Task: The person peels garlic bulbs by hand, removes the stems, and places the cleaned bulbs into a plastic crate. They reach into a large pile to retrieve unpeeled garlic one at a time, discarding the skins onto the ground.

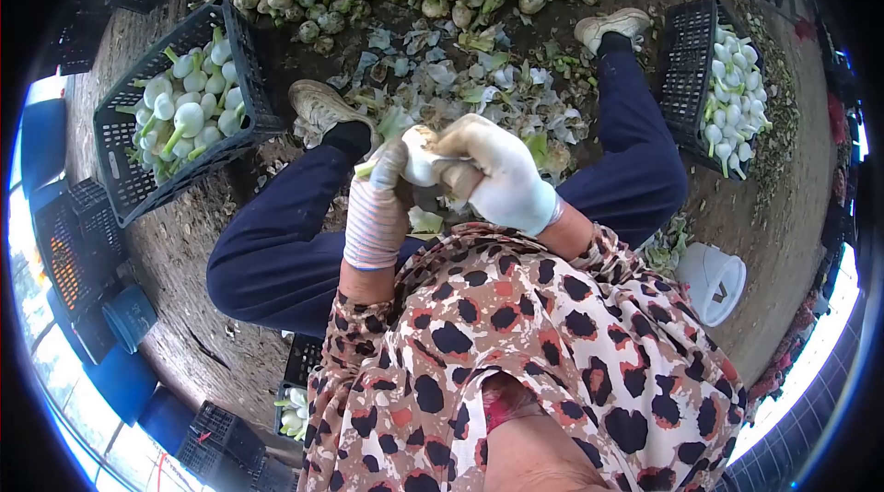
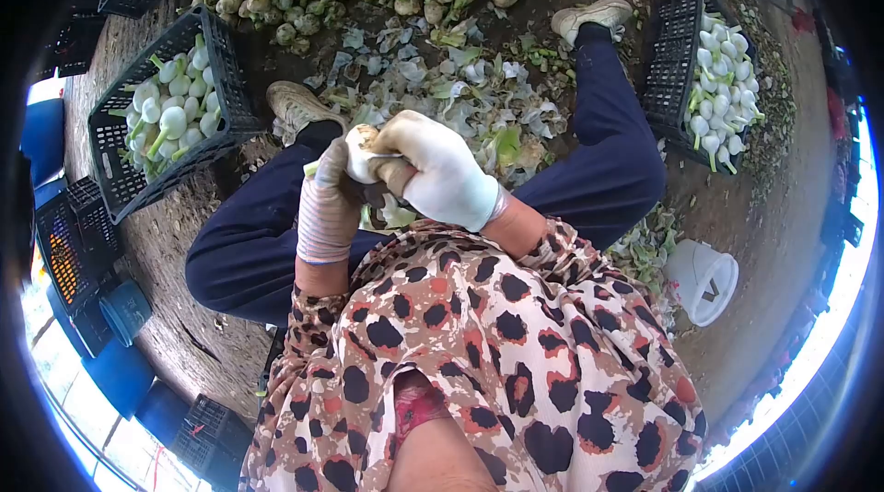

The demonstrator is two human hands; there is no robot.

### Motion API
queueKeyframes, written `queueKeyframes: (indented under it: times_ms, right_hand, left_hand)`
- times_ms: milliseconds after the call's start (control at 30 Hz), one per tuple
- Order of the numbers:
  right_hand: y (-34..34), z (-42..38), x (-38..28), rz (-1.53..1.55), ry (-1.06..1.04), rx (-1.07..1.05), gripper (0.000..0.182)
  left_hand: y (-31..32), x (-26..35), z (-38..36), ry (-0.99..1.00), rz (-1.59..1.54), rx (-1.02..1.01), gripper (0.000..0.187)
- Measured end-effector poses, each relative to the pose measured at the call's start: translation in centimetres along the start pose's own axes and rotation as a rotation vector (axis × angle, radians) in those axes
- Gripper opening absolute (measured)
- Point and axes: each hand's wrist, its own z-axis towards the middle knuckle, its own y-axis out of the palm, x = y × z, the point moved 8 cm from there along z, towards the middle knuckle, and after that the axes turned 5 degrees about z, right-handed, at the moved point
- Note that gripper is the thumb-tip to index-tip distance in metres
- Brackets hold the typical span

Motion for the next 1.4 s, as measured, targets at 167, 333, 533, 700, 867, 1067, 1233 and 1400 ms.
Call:
queueKeyframes:
  times_ms: [167, 333, 533, 700, 867, 1067, 1233, 1400]
  right_hand:
    - [-1.2, 0.7, 7.9, 1.197, 0.526, 0.246, 0.021]
    - [-2.4, 1.6, 3.6, 0.873, 0.399, 0.184, 0.044]
    - [-0.2, 0.7, 0.5, -0.054, 0.022, -0.010, 0.046]
    - [0.7, 1.7, 4.6, 0.283, 0.324, 0.138, 0.018]
    - [-1.5, 1.3, 12.8, 0.128, 0.588, -0.024, 0.032]
    - [0.1, 1.9, 5.8, 0.203, 0.493, -0.280, 0.038]
    - [-1.6, 5.2, 9.7, -0.741, 0.246, -0.343, 0.025]
    - [-8.6, 18.5, 7.4, -0.916, 0.089, 0.021, 0.032]
  left_hand:
    - [1.7, 0.4, -0.1, 0.173, -0.314, -0.116, 0.063]
    - [0.8, 0.9, -0.4, 0.290, -0.193, -0.040, 0.069]
    - [1.3, 1.7, -0.6, 0.324, -0.076, 0.028, 0.070]
    - [0.2, 0.0, 0.7, 0.176, -0.504, 0.013, 0.071]
    - [0.4, 2.4, 0.5, 0.416, -0.255, -0.039, 0.077]
    - [-1.0, 0.6, 2.2, 0.249, -0.140, 0.003, 0.075]
    - [-4.4, 6.5, 3.2, 0.363, -0.786, 0.068, 0.048]
    - [-13.2, 15.1, 1.6, 0.721, -0.805, 0.265, 0.048]
